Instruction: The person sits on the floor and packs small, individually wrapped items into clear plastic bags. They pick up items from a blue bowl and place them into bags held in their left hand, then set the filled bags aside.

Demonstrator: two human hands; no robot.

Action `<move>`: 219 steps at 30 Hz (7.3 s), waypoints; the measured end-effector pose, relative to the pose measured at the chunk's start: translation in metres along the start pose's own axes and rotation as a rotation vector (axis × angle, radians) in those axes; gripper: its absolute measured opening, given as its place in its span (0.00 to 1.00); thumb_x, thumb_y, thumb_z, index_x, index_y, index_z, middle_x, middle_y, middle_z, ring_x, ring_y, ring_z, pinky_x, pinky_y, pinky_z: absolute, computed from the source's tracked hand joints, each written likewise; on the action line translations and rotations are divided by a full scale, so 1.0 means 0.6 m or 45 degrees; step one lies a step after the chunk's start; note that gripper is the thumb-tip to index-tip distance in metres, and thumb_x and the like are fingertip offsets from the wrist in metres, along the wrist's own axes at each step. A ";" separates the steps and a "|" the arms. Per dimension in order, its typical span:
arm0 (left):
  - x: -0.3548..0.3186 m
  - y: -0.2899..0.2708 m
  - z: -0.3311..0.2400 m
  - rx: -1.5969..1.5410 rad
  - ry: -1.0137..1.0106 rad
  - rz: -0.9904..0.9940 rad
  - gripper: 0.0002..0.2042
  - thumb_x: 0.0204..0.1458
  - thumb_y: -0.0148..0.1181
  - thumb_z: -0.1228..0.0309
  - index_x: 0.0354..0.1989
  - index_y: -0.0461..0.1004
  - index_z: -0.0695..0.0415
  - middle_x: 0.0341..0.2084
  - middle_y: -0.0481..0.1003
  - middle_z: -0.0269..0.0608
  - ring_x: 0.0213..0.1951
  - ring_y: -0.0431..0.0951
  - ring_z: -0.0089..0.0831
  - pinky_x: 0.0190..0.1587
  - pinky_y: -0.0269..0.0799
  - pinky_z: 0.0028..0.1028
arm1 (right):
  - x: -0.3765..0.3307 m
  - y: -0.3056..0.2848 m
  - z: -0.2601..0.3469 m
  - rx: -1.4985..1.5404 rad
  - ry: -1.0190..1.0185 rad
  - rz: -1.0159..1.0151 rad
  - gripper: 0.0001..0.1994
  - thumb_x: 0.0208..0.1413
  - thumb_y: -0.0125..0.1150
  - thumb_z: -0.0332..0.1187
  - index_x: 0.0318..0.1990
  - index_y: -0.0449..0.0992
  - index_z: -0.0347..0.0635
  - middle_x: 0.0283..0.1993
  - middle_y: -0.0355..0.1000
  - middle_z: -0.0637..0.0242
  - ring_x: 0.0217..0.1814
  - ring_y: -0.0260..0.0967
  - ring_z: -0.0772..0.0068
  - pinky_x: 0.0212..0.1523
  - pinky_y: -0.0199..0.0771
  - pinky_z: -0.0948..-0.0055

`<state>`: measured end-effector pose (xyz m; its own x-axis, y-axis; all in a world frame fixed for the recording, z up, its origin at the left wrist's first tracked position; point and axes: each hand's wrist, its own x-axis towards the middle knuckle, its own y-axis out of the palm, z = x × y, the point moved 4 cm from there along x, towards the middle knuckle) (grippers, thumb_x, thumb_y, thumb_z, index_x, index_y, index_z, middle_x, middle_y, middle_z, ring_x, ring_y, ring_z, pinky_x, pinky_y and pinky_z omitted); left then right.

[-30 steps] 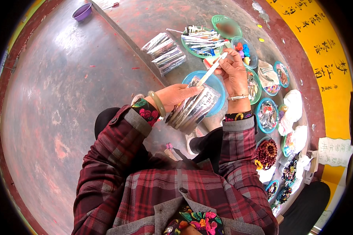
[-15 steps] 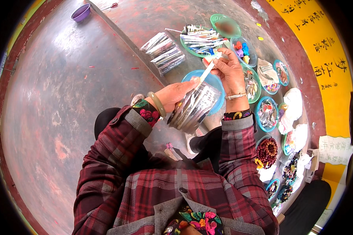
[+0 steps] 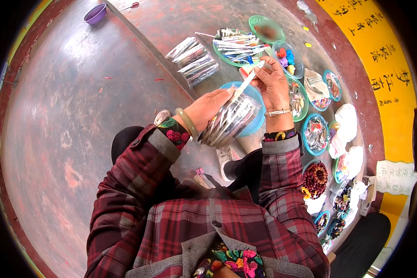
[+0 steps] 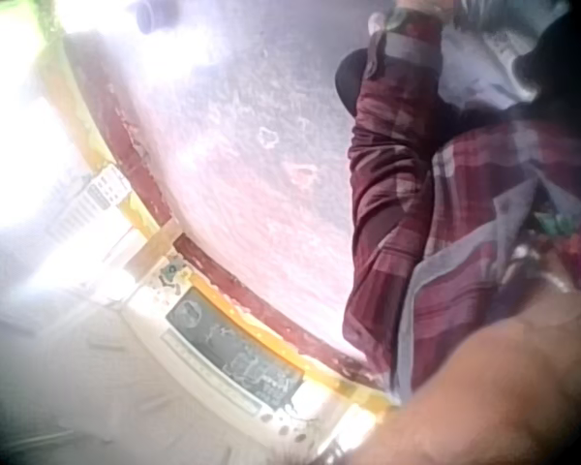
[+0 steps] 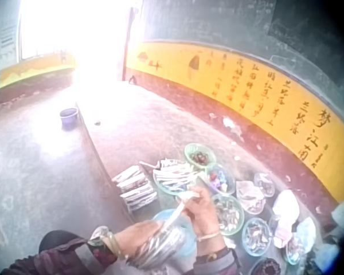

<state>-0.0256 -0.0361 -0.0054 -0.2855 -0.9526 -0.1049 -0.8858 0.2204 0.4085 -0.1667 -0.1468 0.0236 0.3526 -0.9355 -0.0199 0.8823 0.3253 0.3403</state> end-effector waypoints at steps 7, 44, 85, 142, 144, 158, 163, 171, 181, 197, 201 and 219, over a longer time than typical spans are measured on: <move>0.003 -0.007 0.002 -0.070 0.017 -0.232 0.18 0.59 0.44 0.61 0.45 0.67 0.65 0.36 0.71 0.33 0.38 0.68 0.16 0.42 0.65 0.18 | -0.001 0.016 -0.006 0.005 0.021 0.060 0.15 0.46 0.60 0.21 0.42 0.68 0.44 0.27 0.70 0.67 0.27 0.70 0.78 0.25 0.72 0.83; 0.027 -0.037 0.017 -0.251 0.202 -0.478 0.14 0.59 0.45 0.64 0.46 0.66 0.61 0.34 0.71 0.31 0.34 0.70 0.15 0.36 0.68 0.18 | -0.026 0.074 -0.030 -0.909 -0.554 0.122 0.13 0.55 0.55 0.39 0.33 0.80 0.39 0.42 0.74 0.60 0.55 0.62 0.65 0.54 0.61 0.71; 0.005 -0.043 -0.078 -0.363 0.296 -0.144 0.15 0.48 0.58 0.75 0.45 0.68 0.63 0.39 0.73 0.38 0.40 0.74 0.24 0.44 0.70 0.26 | -0.033 0.067 -0.064 0.157 0.220 0.364 0.16 0.44 0.65 0.26 0.44 0.74 0.39 0.41 0.73 0.70 0.43 0.67 0.77 0.46 0.65 0.74; -0.009 -0.069 -0.081 -0.478 0.246 -0.332 0.14 0.46 0.58 0.79 0.44 0.70 0.63 0.36 0.75 0.40 0.37 0.77 0.28 0.40 0.73 0.29 | 0.000 -0.007 -0.013 -0.214 0.137 0.046 0.21 0.54 0.52 0.29 0.55 0.56 0.41 0.34 0.71 0.57 0.31 0.74 0.67 0.24 0.75 0.79; -0.009 -0.058 -0.077 -0.442 0.226 -0.304 0.15 0.46 0.58 0.79 0.44 0.70 0.63 0.36 0.75 0.40 0.38 0.76 0.28 0.40 0.73 0.28 | -0.011 -0.012 0.017 -0.141 0.101 -0.063 0.17 0.57 0.50 0.32 0.53 0.59 0.41 0.33 0.72 0.58 0.30 0.74 0.69 0.22 0.73 0.80; -0.006 -0.021 -0.043 -0.023 -0.048 -0.050 0.17 0.44 0.61 0.77 0.45 0.69 0.63 0.37 0.74 0.35 0.38 0.73 0.22 0.43 0.69 0.25 | -0.027 -0.037 0.094 0.061 -0.617 -0.217 0.19 0.56 0.53 0.28 0.54 0.60 0.41 0.35 0.72 0.62 0.34 0.72 0.71 0.29 0.70 0.81; -0.008 -0.021 -0.041 0.028 -0.116 0.004 0.17 0.45 0.60 0.76 0.46 0.69 0.63 0.37 0.74 0.35 0.38 0.73 0.21 0.42 0.69 0.24 | -0.022 -0.043 0.088 0.132 -0.574 -0.140 0.18 0.56 0.52 0.29 0.54 0.61 0.41 0.36 0.73 0.60 0.34 0.72 0.70 0.30 0.70 0.80; -0.010 -0.023 -0.039 -0.005 -0.163 0.039 0.17 0.46 0.59 0.75 0.47 0.69 0.63 0.37 0.74 0.36 0.37 0.73 0.23 0.42 0.69 0.25 | -0.017 -0.026 0.070 0.116 -0.355 0.042 0.19 0.55 0.53 0.27 0.55 0.62 0.41 0.32 0.73 0.60 0.31 0.71 0.74 0.29 0.70 0.82; -0.015 -0.017 -0.044 -0.122 -0.235 0.021 0.16 0.47 0.59 0.74 0.46 0.69 0.63 0.37 0.74 0.37 0.36 0.74 0.24 0.42 0.69 0.25 | -0.015 -0.010 0.055 0.107 -0.205 0.125 0.17 0.54 0.53 0.25 0.51 0.64 0.40 0.31 0.73 0.60 0.30 0.73 0.72 0.29 0.73 0.81; -0.022 -0.012 -0.045 -0.225 -0.338 0.023 0.16 0.48 0.58 0.73 0.46 0.68 0.63 0.37 0.74 0.39 0.37 0.75 0.25 0.41 0.70 0.25 | -0.014 -0.024 0.051 0.056 -0.221 0.168 0.15 0.52 0.54 0.22 0.48 0.66 0.40 0.33 0.73 0.55 0.33 0.73 0.66 0.29 0.73 0.80; -0.020 -0.011 -0.048 -0.219 -0.306 0.005 0.16 0.48 0.58 0.73 0.46 0.68 0.63 0.37 0.74 0.39 0.37 0.75 0.25 0.42 0.70 0.25 | -0.010 -0.020 0.041 0.048 -0.102 0.164 0.15 0.51 0.56 0.22 0.47 0.66 0.40 0.31 0.74 0.61 0.31 0.74 0.71 0.27 0.74 0.82; -0.010 -0.025 -0.040 -0.266 -0.189 -0.048 0.16 0.49 0.58 0.73 0.46 0.68 0.65 0.38 0.74 0.41 0.39 0.75 0.27 0.42 0.70 0.27 | -0.009 0.002 0.019 -0.142 -0.118 0.190 0.13 0.44 0.63 0.21 0.39 0.72 0.39 0.31 0.74 0.63 0.35 0.72 0.74 0.39 0.71 0.77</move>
<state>-0.0017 -0.0387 0.0109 -0.3180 -0.9147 -0.2495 -0.8066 0.1226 0.5783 -0.1712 -0.1427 0.0346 0.4561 -0.8830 0.1109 0.8535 0.4693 0.2265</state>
